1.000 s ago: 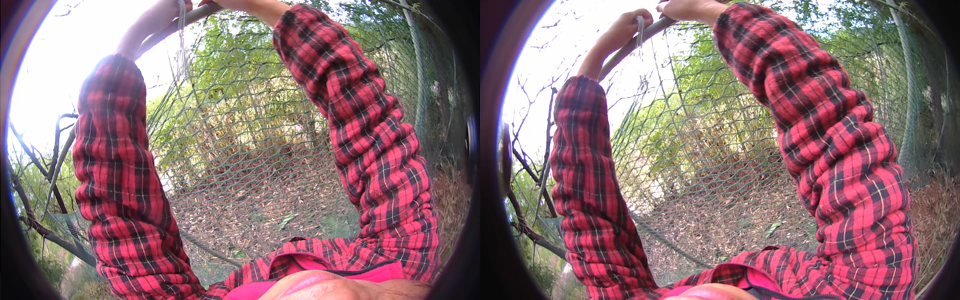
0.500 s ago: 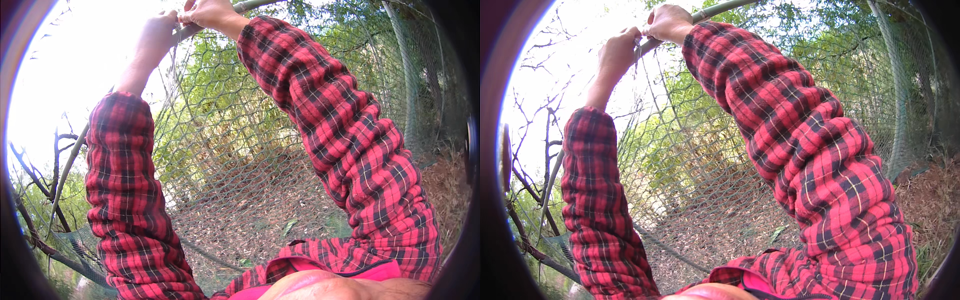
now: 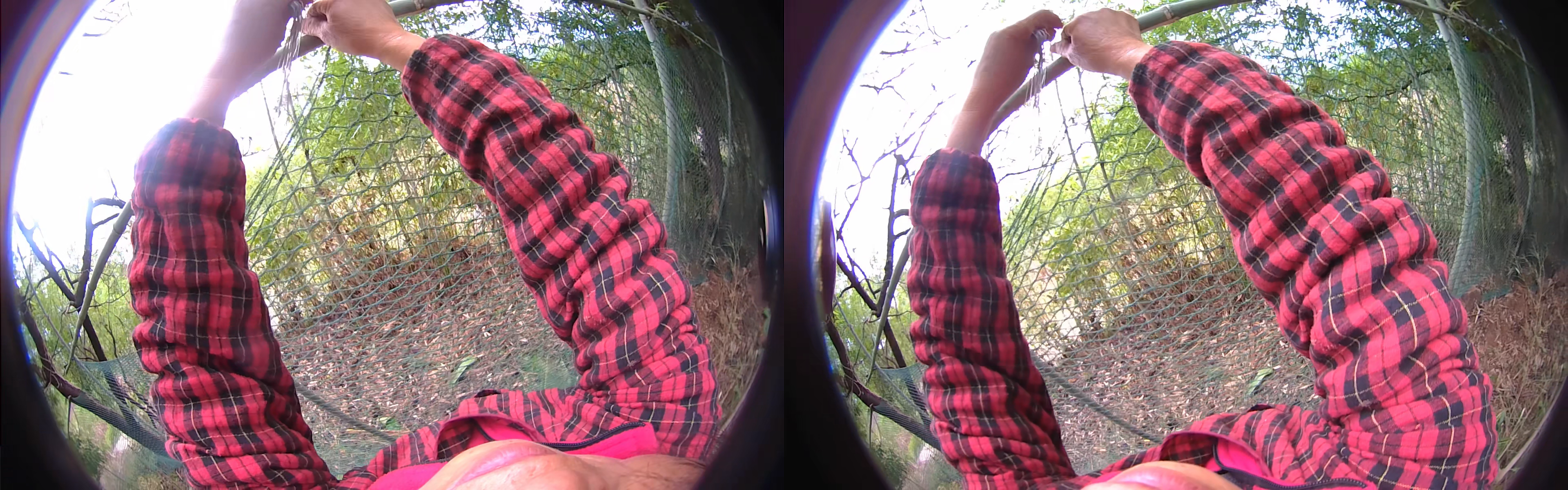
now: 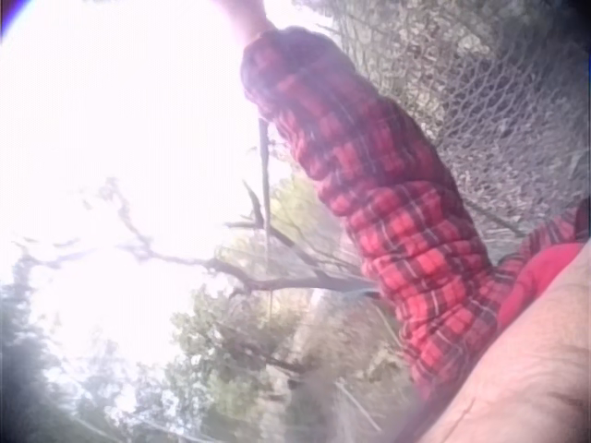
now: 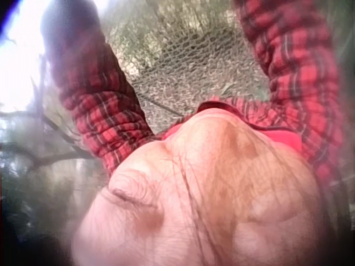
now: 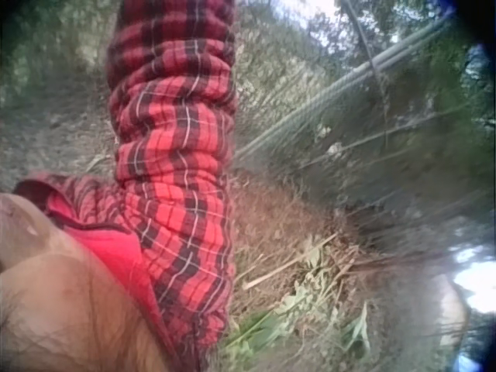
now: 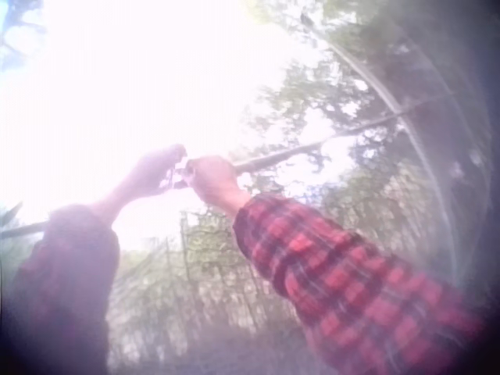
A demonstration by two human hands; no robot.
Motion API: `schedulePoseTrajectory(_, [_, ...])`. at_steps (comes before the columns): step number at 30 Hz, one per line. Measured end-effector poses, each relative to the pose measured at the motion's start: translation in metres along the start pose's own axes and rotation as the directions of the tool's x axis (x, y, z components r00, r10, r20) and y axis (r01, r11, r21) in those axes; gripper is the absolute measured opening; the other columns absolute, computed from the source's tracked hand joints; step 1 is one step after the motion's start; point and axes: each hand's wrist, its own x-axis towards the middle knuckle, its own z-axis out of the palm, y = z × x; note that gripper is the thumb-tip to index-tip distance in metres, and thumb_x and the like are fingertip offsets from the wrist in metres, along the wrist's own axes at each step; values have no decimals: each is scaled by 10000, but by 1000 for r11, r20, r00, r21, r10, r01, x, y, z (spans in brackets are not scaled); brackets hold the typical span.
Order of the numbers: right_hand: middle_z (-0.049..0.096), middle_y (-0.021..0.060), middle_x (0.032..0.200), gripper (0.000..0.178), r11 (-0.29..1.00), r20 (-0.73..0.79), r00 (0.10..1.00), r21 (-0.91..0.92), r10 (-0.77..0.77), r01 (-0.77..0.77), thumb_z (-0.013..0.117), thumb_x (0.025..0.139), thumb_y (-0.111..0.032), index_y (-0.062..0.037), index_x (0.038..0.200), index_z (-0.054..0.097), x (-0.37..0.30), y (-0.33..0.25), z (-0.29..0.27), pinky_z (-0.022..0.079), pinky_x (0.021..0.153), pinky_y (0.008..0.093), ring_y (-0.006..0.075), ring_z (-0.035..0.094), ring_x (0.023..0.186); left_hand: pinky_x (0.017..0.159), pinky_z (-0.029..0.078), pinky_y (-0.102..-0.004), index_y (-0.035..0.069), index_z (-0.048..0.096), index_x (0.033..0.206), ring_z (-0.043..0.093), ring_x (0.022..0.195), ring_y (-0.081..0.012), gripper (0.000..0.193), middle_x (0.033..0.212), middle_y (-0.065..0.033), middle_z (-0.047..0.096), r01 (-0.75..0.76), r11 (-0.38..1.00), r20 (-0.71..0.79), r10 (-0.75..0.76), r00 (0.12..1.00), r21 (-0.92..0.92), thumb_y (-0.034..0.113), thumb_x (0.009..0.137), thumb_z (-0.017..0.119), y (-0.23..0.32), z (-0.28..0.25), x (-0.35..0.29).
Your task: The person repairs a green mesh fence by repeatedly inserting thin metal wires through the mesh and wrapping them around a horizontal support rod. They work along the fence line, securing the mesh to the rod at multiple points.
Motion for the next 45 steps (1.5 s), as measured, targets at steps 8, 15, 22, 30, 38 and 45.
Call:
schedulePoseTrajectory(8, [620,201,716,407,1000,-34,999,-26,-14,13,467,859,-347,-7,744,660,3,0,8,464,655,449,356,605,678,693,493,-359,133,592,1052,616,797,-279,252,956,-105,619,120,916,-241,-225,944,-384,71,814,536,-19,-10,-1])
schedulePoseTrajectory(15, [644,40,743,384,999,98,995,34,-29,25,352,888,-328,-179,805,696,2,-4,-3,471,735,400,224,624,760,676,498,-346,182,590,1076,626,779,-261,276,925,-66,619,-194,967,-27,201,979,168,79,824,544,2,3,-10])
schedulePoseTrajectory(22, [645,60,859,290,999,188,982,28,23,-29,422,890,-283,-132,942,664,3,0,-7,470,776,382,205,617,832,639,504,-354,217,612,1002,632,729,-241,216,851,-14,595,-126,947,-5,134,991,297,102,824,572,13,-3,-14])
schedulePoseTrajectory(30, [636,146,757,286,943,24,972,-238,-234,233,479,813,-286,-75,887,657,29,40,28,464,621,437,312,608,666,624,482,-373,180,621,904,620,733,-260,101,843,-22,581,59,929,46,-81,996,365,160,808,596,-1,3,-34])
schedulePoseTrajectory(38, [660,100,820,442,982,73,996,182,-56,42,443,868,-501,-139,1039,631,6,22,-6,471,749,374,265,628,796,621,478,-389,155,624,903,621,694,-287,112,842,-46,614,90,962,-77,-73,994,257,115,828,551,-16,14,-35])
schedulePoseTrajectory(45, [653,116,899,449,983,144,981,-109,-132,148,443,862,-493,-124,1038,628,25,18,-3,469,769,389,252,627,821,651,496,-335,108,627,956,627,748,-261,175,889,-81,637,47,969,-57,-34,998,242,80,787,586,0,13,-39])
